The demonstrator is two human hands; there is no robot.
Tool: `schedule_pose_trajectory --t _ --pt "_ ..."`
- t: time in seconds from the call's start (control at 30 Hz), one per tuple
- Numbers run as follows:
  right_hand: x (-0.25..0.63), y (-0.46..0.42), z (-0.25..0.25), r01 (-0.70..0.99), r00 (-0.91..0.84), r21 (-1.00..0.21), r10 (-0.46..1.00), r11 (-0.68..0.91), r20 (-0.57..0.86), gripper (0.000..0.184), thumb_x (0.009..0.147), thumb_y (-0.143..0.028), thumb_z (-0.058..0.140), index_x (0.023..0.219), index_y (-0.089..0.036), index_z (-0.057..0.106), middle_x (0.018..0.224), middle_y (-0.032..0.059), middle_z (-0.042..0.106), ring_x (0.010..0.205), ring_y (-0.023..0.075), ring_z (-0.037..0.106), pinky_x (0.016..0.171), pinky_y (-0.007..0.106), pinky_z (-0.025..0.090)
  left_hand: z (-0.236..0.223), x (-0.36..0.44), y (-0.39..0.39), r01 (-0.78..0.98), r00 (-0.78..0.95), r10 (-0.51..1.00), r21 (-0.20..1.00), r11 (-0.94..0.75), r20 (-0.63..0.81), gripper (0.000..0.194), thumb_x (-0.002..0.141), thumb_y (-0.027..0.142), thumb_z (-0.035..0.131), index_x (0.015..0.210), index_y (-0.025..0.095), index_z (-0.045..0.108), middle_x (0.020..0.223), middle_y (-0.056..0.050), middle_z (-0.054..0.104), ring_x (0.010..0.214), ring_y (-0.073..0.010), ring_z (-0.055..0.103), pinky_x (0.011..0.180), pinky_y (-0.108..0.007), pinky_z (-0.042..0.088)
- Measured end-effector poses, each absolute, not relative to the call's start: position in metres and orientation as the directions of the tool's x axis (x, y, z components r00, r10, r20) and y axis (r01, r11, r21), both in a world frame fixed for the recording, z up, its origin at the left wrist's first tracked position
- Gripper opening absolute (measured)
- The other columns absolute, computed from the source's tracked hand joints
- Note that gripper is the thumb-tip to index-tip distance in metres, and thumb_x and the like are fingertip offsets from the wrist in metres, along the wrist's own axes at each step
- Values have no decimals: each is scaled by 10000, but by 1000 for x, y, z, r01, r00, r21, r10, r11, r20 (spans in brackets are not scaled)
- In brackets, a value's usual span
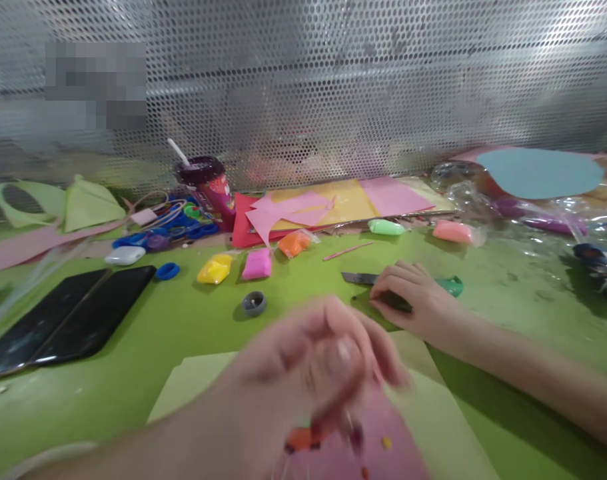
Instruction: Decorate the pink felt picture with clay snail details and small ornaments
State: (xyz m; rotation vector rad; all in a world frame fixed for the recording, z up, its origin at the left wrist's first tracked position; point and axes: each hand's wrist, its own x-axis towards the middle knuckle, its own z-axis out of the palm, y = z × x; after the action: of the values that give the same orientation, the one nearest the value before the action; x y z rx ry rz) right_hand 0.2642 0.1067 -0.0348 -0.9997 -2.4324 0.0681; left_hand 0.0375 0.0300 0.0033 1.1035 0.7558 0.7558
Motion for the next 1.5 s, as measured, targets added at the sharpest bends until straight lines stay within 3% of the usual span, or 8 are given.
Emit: schedule_pose_trajectory --t 0.13,0.27,0.37,0.6,0.77,1.0,1.2,1.5 --pt "266 107 -36 621 -636 -202 637 757 434 155 894 -203 447 845 -186 593 837 48 583 768 164 482 678 312 330 7 39 69 -313 413 900 907 282 -138 220 795 345 613 677 179 532 686 28 497 510 -49 353 453 -173 268" --pt "267 108 -37 614 -634 -180 616 769 468 198 896 -176 447 821 -198 629 836 42 567 766 160 469 666 306 316 -6 36 81 -320 437 884 890 325 -166 175 817 300 586 718 163 541 566 48 453 448 -34 319 445 -156 260" --pt "268 107 -36 619 -634 -170 616 767 468 214 888 -146 442 828 -202 640 844 42 573 765 161 472 658 310 314 -13 34 82 -293 431 882 895 335 -189 149 816 275 593 736 150 575 584 36 483 454 -32 349 447 -150 282" --pt "270 105 -28 664 -628 -164 663 730 408 264 882 -102 394 908 -188 642 890 63 585 782 172 515 677 325 388 -26 33 91 -220 356 921 944 244 -155 164 794 306 620 814 143 618 642 20 543 466 -30 367 448 -149 303" --pt "262 98 -21 637 -528 -259 656 726 540 179 889 -125 436 937 -165 604 856 61 591 777 154 548 664 296 444 -24 32 88 -151 358 920 962 228 -162 204 764 336 640 742 142 583 652 11 593 459 -33 387 446 -156 317" --pt "238 62 -5 502 -538 -268 540 822 647 176 846 -167 557 1021 -179 570 866 61 589 785 145 560 665 278 488 -15 39 74 -41 466 866 973 227 -183 195 762 339 628 709 162 565 565 21 615 422 -45 387 394 -151 276" --pt "232 50 -2 470 -497 -369 586 802 640 141 855 -152 537 981 -178 593 851 50 609 752 125 575 685 266 515 -17 43 68 -52 518 837 971 235 -175 196 737 325 658 668 165 568 547 49 610 379 -24 353 374 -138 280" --pt "232 49 -2 455 -494 -337 549 824 675 109 822 -111 564 897 -189 578 769 34 597 684 125 550 602 262 496 -13 45 64 -56 534 831 975 215 -153 175 750 302 654 677 162 579 562 47 630 392 -26 412 394 -134 350"
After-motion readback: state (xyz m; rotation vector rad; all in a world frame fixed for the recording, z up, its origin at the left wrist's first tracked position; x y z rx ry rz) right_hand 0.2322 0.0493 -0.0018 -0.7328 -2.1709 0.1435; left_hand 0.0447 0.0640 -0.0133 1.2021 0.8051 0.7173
